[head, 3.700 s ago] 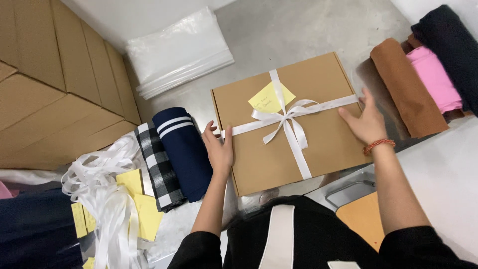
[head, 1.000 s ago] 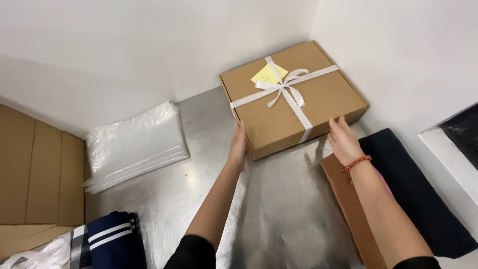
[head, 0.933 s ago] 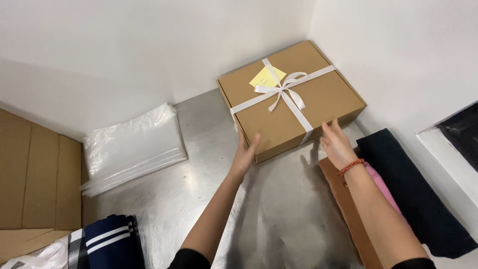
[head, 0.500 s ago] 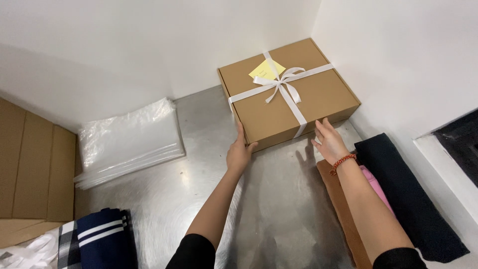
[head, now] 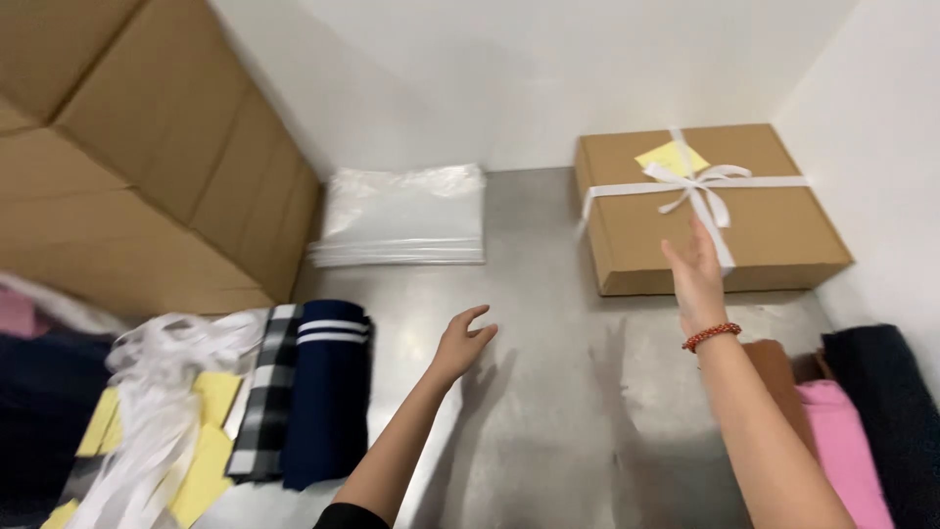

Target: The person writes on a yellow sticky note and places it on a cardboard box. They then place a folded dark garment into a clear plastic bag, seal it, and put the bagged garment into a cardboard box.

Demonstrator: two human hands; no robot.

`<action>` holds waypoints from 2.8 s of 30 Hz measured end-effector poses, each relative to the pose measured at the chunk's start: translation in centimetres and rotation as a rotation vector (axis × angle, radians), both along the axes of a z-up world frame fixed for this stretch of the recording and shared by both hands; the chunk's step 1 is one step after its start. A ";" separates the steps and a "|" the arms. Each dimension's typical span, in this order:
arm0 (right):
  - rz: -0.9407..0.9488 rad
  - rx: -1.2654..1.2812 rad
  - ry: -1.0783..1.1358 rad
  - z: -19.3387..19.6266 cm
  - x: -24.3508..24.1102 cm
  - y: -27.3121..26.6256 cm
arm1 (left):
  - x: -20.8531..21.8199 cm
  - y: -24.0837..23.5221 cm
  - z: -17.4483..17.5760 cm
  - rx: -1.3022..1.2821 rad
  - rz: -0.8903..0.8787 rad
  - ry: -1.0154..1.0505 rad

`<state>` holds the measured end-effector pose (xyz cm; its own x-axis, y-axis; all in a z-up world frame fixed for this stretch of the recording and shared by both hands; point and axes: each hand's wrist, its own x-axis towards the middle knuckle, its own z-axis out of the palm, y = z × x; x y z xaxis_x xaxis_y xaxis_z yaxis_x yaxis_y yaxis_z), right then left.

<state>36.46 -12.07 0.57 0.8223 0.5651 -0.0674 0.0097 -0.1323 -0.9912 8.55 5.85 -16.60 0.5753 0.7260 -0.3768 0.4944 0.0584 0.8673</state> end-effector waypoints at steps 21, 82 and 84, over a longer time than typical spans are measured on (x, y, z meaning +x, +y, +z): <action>0.556 -0.018 -0.005 -0.7 -29.0 16.8 | -30.6 5.0 9.7 0.089 0.408 -0.284; 0.204 -0.248 -0.124 -4.3 -8.5 21.3 | -14.6 27.9 9.9 0.224 0.184 -0.530; 0.209 -0.436 -0.090 -2.9 -9.1 20.2 | -14.5 28.2 9.7 0.292 0.109 -0.442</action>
<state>27.37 8.16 -2.34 0.7077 0.6534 -0.2687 0.1632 -0.5212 -0.8377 -5.94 34.00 -6.90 0.5482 0.8290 0.1108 0.0834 -0.1860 0.9790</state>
